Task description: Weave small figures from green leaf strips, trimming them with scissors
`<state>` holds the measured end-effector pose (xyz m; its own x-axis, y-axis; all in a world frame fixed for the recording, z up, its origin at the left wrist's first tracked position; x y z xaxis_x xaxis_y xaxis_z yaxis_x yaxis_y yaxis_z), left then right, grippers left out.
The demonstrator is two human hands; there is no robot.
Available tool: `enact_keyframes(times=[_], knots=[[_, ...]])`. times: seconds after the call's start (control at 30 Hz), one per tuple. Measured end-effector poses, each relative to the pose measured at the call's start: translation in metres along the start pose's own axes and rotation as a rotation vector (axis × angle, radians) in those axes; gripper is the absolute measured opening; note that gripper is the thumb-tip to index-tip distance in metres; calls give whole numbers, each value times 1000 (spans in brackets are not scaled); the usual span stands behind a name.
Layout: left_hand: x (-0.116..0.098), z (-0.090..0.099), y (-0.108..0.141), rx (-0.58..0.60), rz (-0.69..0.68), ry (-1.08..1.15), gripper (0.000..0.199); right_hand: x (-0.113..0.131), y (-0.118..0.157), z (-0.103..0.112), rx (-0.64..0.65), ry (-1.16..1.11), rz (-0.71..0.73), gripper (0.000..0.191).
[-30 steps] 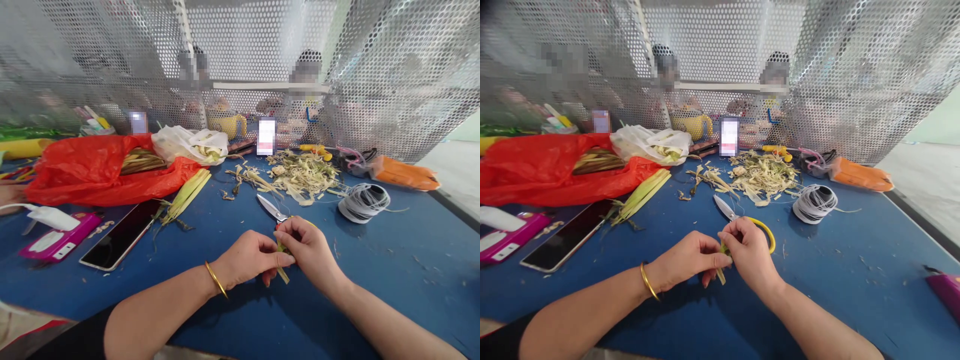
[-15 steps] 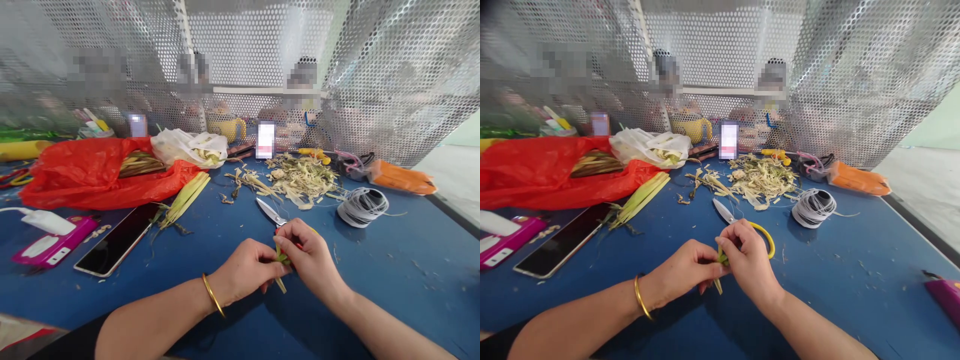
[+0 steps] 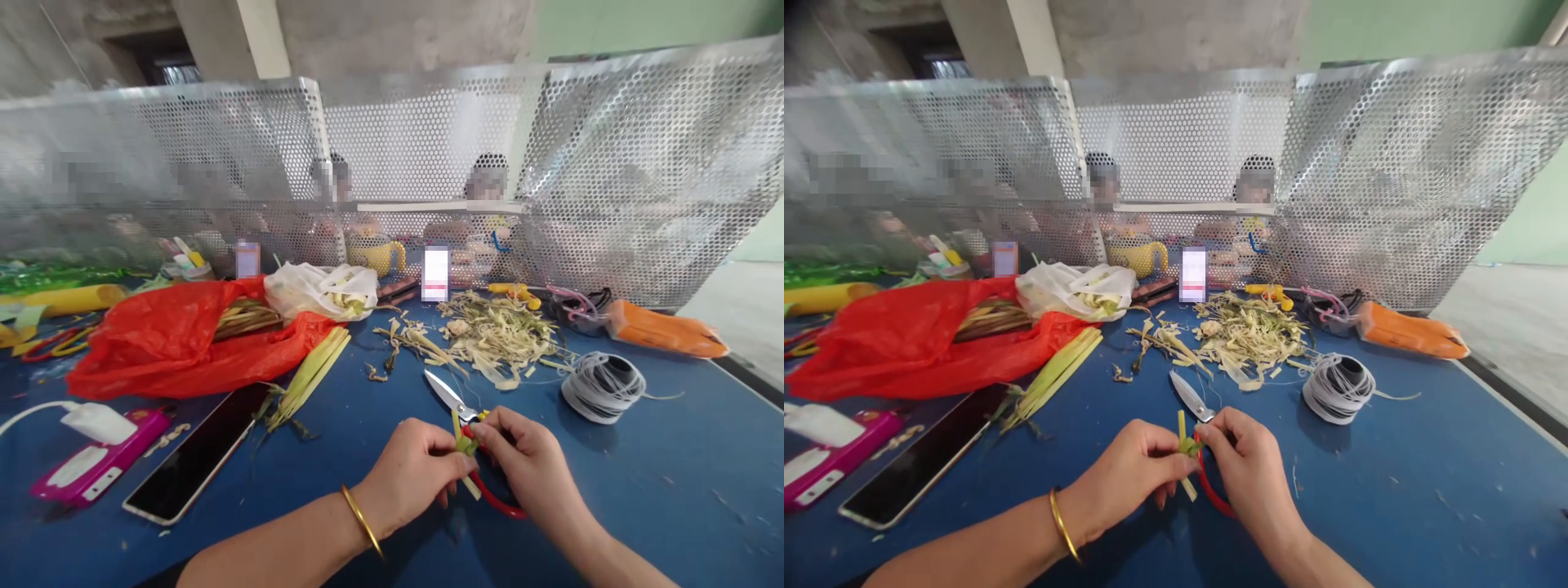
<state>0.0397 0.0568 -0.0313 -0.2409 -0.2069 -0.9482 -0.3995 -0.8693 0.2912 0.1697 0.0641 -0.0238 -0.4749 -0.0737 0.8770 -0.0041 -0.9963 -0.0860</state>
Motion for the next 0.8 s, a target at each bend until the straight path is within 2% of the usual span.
enact_keyframes(times=[0.07, 0.13, 0.23, 0.3, 0.4, 0.47, 0.6, 0.8], knots=[[-1, -1, -5, 0, 25, 36, 33, -7, -5, 4, -15, -7, -13, 35], [1, -1, -11, 9, 83, 133, 32, -5, -9, 15, -87, 26, 45, 32], [8, 3, -22, 7, 191, 306, 35, 22, -3, 39, -306, 206, 334, 21], [10, 9, -29, 0, 235, 385, 38, 47, 11, 40, -387, 376, 570, 22], [9, 16, -37, 2, 245, 450, 42, 75, 33, 16, -325, 575, 883, 24], [11, 16, -39, 13, 248, 490, 43, 80, 42, -4, -243, 685, 998, 34], [20, 9, -38, 40, 261, 547, 46, 71, 44, -29, -135, 859, 1063, 43], [27, -1, -32, 36, 269, 577, 50, 66, 48, -27, -149, 913, 1083, 35]])
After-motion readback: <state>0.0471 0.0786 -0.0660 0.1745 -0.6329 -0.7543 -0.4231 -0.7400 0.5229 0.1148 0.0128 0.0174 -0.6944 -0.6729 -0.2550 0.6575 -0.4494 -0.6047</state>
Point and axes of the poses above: each hand's wrist, its own y-axis away from the middle knuckle, its own z-axis out of the back of the hand, x = y × z, the point moved 8 cm from there along -y, towards the middle knuckle
